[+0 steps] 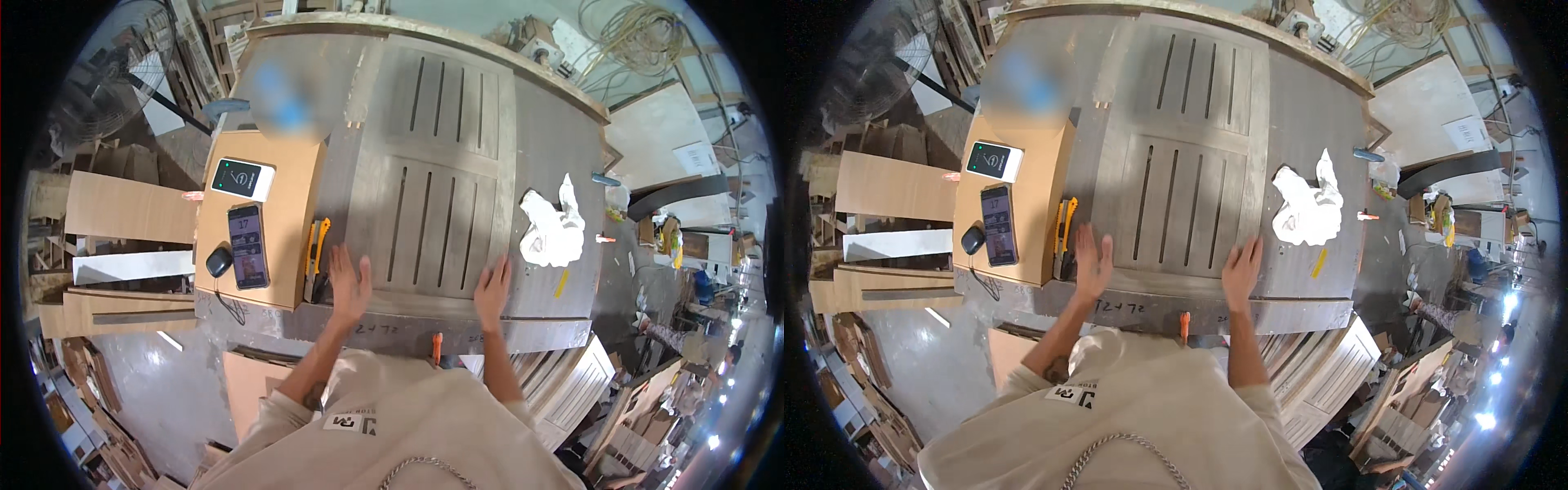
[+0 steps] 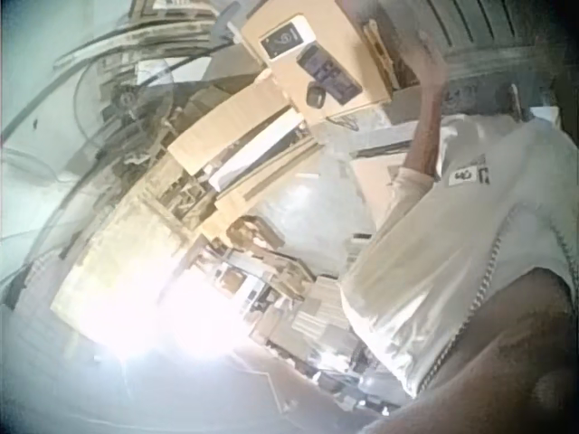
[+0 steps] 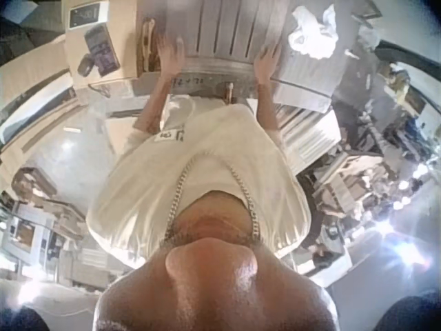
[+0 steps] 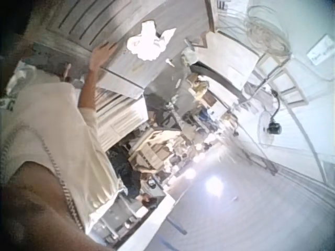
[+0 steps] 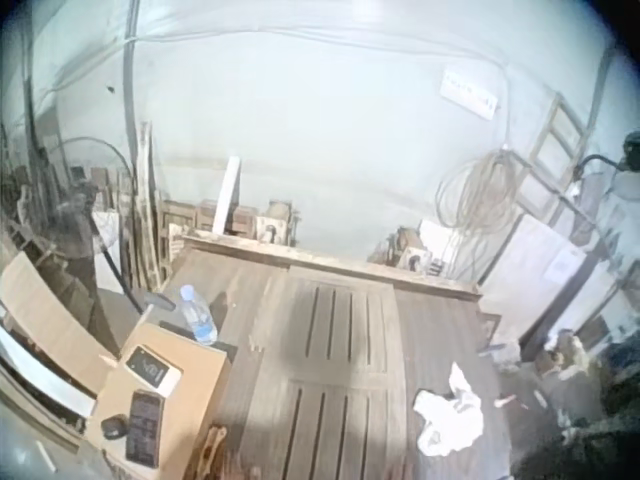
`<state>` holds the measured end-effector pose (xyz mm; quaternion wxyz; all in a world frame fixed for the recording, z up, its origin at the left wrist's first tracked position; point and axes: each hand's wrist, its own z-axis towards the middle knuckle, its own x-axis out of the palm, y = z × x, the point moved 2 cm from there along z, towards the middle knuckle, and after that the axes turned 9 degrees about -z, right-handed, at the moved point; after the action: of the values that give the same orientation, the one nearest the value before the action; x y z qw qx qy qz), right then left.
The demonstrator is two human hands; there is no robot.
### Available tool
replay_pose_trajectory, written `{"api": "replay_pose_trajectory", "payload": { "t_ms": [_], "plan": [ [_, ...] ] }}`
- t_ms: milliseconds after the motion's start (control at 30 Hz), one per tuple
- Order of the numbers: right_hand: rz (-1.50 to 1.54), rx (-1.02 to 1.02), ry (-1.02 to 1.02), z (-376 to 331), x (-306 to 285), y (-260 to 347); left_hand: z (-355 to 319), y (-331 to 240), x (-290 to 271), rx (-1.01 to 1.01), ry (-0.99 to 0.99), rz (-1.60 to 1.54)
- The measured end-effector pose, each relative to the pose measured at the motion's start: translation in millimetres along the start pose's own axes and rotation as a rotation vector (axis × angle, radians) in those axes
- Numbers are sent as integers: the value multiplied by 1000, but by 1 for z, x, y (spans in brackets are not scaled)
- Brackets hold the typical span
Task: The person takes wooden slatted panels from a stack, places them on a workbench, and wipes the surfaces and edges with a white cloth.
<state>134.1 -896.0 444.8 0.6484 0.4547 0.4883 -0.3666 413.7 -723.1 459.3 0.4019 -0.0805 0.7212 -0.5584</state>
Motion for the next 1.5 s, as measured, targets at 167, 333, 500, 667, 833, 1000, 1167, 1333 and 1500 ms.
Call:
{"api": "replay_pose_trajectory", "payload": {
  "t_ms": [167, 333, 500, 667, 833, 1000, 1167, 1333, 1500],
  "plan": [
    [-23, 70, -55, -82, -8, -12, -19, -24, -17, -138, 66, -298],
    [117, 192, 90, -63, -5, -27, -2, -46, -23, -816, 377, -1884],
    [71, 232, 49, -74, -20, -15, -1, -35, -29, -389, 321, -978],
    [130, 262, 25, -66, -22, -13, -50, 17, 4, 30, -26, 77],
    [186, 295, 60, -66, -23, -19, -54, -5, 9, -226, -49, 107],
    [236, 388, 78, -54, -37, -23, -12, 31, -4, -386, -98, 101],
    [230, 391, 57, -47, -87, -26, 8, -8, -61, -606, 152, -293],
    [100, 262, 54, -78, -150, 16, -2, -130, -150, -359, 310, -371],
    [265, 348, 245, -155, -120, 78, 10, -173, -203, -244, 426, -557]
  ]
}}
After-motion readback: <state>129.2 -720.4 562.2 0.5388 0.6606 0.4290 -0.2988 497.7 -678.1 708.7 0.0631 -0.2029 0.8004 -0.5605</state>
